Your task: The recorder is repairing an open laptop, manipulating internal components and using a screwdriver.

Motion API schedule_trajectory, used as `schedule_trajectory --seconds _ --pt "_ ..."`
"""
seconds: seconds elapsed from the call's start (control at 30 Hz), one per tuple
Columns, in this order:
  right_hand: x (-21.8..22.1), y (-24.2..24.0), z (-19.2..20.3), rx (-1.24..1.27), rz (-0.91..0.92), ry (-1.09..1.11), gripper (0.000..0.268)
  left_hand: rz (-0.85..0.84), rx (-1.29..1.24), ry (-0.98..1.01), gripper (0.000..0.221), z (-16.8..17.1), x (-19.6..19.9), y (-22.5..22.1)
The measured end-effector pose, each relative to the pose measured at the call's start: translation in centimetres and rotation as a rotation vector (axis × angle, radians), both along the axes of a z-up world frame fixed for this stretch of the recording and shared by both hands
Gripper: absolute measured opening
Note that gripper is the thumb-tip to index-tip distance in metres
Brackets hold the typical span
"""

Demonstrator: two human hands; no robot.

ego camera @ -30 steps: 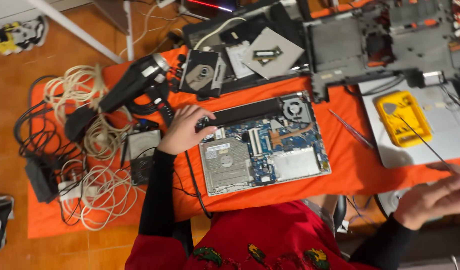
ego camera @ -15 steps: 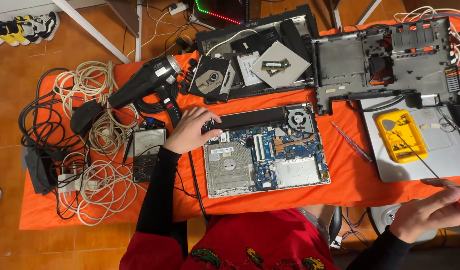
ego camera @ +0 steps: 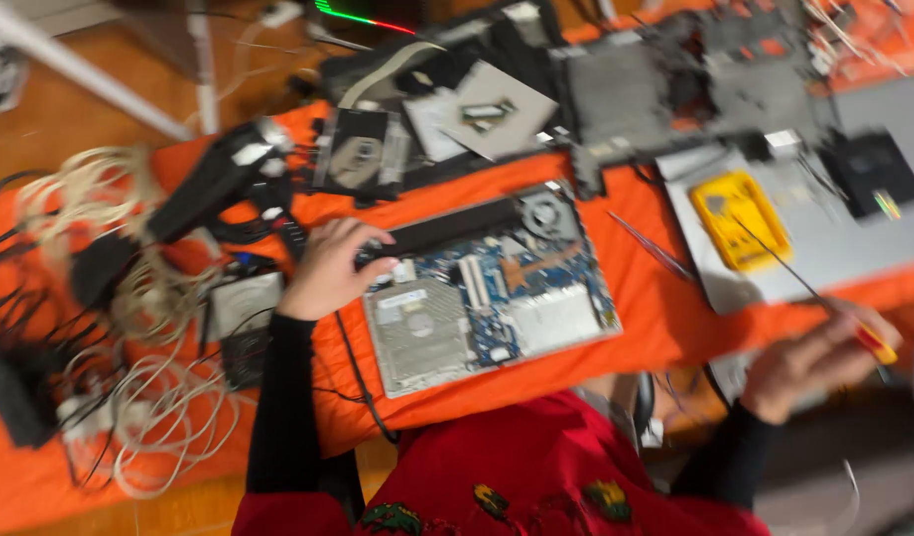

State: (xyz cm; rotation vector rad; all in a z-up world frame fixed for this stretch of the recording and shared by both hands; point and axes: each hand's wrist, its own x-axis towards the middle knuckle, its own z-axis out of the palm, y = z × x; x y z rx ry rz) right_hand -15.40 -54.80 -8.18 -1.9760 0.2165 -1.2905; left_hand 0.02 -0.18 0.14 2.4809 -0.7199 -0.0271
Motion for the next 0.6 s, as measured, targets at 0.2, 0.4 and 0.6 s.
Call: schedule_trajectory --seconds 0.2,0.4,0.6 --pt "0.2 1.5 2.1 0.178 0.079 -0.11 0.023 -0.022 0.009 -0.049 0.03 0.2 0.1 -0.7" --pt "0.7 1.8 2.3 0.18 0.128 -0.112 0.023 0.017 0.038 -0.006 0.032 0.3 0.0 -0.7" --pt "0.5 2.0 1.9 0.195 0.121 -0.072 0.023 0.016 0.067 -0.004 0.033 -0.1 0.2 -0.5"
